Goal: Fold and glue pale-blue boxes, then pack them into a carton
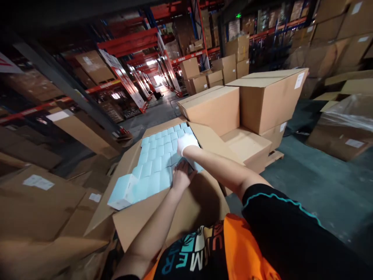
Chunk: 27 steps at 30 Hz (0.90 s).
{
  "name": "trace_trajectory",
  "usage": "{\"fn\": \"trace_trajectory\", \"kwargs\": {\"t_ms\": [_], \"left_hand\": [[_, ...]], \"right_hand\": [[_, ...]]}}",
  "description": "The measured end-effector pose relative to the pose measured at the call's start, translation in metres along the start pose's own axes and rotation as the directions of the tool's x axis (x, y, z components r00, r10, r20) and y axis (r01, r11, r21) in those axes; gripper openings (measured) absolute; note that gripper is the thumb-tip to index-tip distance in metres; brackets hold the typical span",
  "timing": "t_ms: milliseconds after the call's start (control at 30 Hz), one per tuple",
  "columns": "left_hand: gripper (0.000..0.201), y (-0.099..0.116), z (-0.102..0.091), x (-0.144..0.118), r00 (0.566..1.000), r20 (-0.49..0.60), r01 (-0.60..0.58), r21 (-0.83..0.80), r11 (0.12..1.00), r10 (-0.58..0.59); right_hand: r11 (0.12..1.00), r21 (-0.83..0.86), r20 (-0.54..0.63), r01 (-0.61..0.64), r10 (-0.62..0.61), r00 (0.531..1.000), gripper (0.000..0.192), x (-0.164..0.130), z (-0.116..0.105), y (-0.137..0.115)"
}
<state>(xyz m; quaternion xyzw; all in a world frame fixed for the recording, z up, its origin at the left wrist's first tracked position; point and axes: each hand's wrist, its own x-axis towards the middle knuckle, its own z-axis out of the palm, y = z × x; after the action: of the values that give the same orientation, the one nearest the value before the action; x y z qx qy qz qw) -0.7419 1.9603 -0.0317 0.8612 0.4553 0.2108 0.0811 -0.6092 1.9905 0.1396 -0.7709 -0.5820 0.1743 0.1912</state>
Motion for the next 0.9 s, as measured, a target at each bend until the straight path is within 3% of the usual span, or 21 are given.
{"fn": "trace_trajectory", "kwargs": {"t_ms": [133,333,433,500,567,633,700,733,767,833,900], "left_hand": [[0.072,0.004,-0.001,-0.003,0.994,0.113,-0.014,0.058,0.998,0.007],[0.092,0.006,0.003,-0.003,0.947,0.311,-0.097,0.032,0.995,0.082],[0.087,0.007,0.001,-0.01,0.946,0.314,-0.097,0.025,0.995,0.084],[0.075,-0.002,-0.012,-0.016,0.963,0.261,-0.078,0.03,0.997,0.067],[0.07,-0.028,-0.04,-0.019,0.988,0.154,-0.015,0.066,0.998,0.005],[0.072,-0.069,-0.081,-0.02,0.994,0.017,0.107,0.124,0.987,-0.11],[0.077,-0.119,-0.125,-0.021,0.96,-0.059,0.279,0.174,0.944,-0.273],[0.081,-0.142,-0.143,-0.022,0.924,-0.062,0.382,0.194,0.904,-0.377],[0.085,-0.164,-0.156,-0.024,0.862,0.01,0.492,0.224,0.841,-0.506],[0.091,-0.195,-0.165,-0.031,0.775,0.116,0.584,0.244,0.774,-0.621],[0.091,-0.211,-0.153,-0.039,0.748,0.18,0.599,0.233,0.766,-0.639]], "right_hand": [[0.979,-0.181,0.062,0.092,-0.082,0.995,0.055,-0.034,0.046,0.037],[0.913,-0.37,0.206,0.172,-0.1,0.973,0.066,-0.021,0.09,0.095],[0.887,-0.416,0.245,0.199,-0.101,0.964,0.069,-0.015,0.102,0.104],[0.873,-0.44,0.254,0.209,-0.102,0.962,0.073,-0.014,0.105,0.106],[0.861,-0.457,0.244,0.221,-0.118,0.963,0.073,-0.014,0.104,0.108],[0.852,-0.465,0.216,0.241,-0.154,0.964,0.069,-0.013,0.102,0.108],[0.846,-0.463,0.18,0.263,-0.201,0.963,0.065,-0.01,0.099,0.108],[0.846,-0.457,0.163,0.275,-0.224,0.961,0.063,-0.009,0.097,0.108],[0.846,-0.449,0.147,0.287,-0.247,0.958,0.061,-0.008,0.096,0.109],[0.851,-0.439,0.084,0.288,-0.28,0.956,0.059,-0.011,0.097,0.114],[0.891,-0.381,-0.105,0.248,-0.308,0.946,0.058,-0.026,0.104,0.128]]}}
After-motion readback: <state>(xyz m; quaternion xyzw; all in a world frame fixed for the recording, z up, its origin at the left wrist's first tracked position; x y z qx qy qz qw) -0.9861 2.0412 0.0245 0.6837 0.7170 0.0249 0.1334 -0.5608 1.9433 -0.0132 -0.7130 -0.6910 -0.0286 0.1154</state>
